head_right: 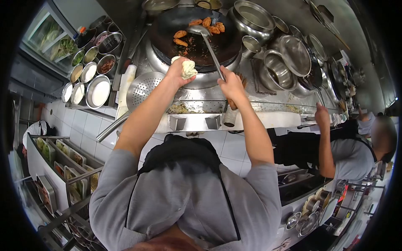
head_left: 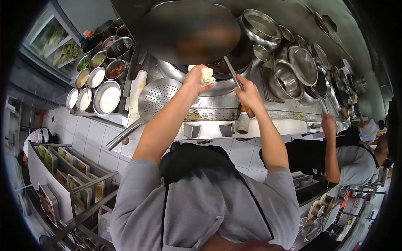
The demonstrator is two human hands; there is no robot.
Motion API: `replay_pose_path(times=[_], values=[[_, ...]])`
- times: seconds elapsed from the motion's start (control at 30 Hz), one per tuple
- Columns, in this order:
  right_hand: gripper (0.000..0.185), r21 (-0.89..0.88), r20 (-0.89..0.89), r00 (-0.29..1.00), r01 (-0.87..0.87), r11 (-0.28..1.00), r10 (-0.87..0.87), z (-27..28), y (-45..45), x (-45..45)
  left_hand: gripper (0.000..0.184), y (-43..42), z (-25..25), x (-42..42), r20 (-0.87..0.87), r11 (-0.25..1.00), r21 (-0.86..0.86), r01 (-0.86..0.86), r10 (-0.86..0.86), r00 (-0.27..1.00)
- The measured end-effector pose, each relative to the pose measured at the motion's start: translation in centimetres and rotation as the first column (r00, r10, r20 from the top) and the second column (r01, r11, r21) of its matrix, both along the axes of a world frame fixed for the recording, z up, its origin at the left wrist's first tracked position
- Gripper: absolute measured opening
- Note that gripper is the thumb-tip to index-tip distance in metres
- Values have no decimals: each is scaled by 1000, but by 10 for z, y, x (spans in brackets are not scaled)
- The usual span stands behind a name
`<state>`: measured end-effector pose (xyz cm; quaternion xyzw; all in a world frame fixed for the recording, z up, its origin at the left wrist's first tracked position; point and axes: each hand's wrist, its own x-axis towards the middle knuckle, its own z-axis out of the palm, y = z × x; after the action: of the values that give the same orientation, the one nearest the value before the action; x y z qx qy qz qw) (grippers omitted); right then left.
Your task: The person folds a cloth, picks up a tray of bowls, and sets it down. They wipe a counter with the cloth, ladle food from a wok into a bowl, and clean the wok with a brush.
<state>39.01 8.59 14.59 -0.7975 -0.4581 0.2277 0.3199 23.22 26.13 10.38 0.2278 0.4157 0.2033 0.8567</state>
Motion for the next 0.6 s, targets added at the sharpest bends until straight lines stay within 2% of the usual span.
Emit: replay_pose_path(times=[0.03, 0.13, 0.3, 0.4, 0.43, 0.53, 0.6], values=[[61, 34, 10, 1000, 17, 999, -18, 0, 12, -5, 17, 1, 1, -2, -8, 1000, 16, 12, -12, 1000], [60, 129, -275, 955, 149, 980, -109, 3, 27, -22, 20, 6, 0, -5, -31, 997, 66, 39, -37, 999], [63, 166, -76, 957, 291, 942, -281, 9, 60, -39, 22, 17, -13, -11, -34, 994, 66, 92, -89, 995], [63, 137, -147, 938, 332, 933, -313, 4, 77, -46, 24, 14, -9, -12, 1, 999, 22, 34, -34, 999], [62, 159, -218, 933, 322, 933, -284, 1, 81, -48, 26, 14, -10, -13, 19, 1000, 17, 25, -25, 999], [61, 60, -179, 958, 238, 969, -224, 3, 80, -50, 27, 14, -9, -14, 14, 999, 1, 37, -37, 999], [62, 25, 13, 991, 133, 991, -133, 12, 68, -53, 28, 12, -5, -14, 13, 1000, -4, 17, -17, 1000]])
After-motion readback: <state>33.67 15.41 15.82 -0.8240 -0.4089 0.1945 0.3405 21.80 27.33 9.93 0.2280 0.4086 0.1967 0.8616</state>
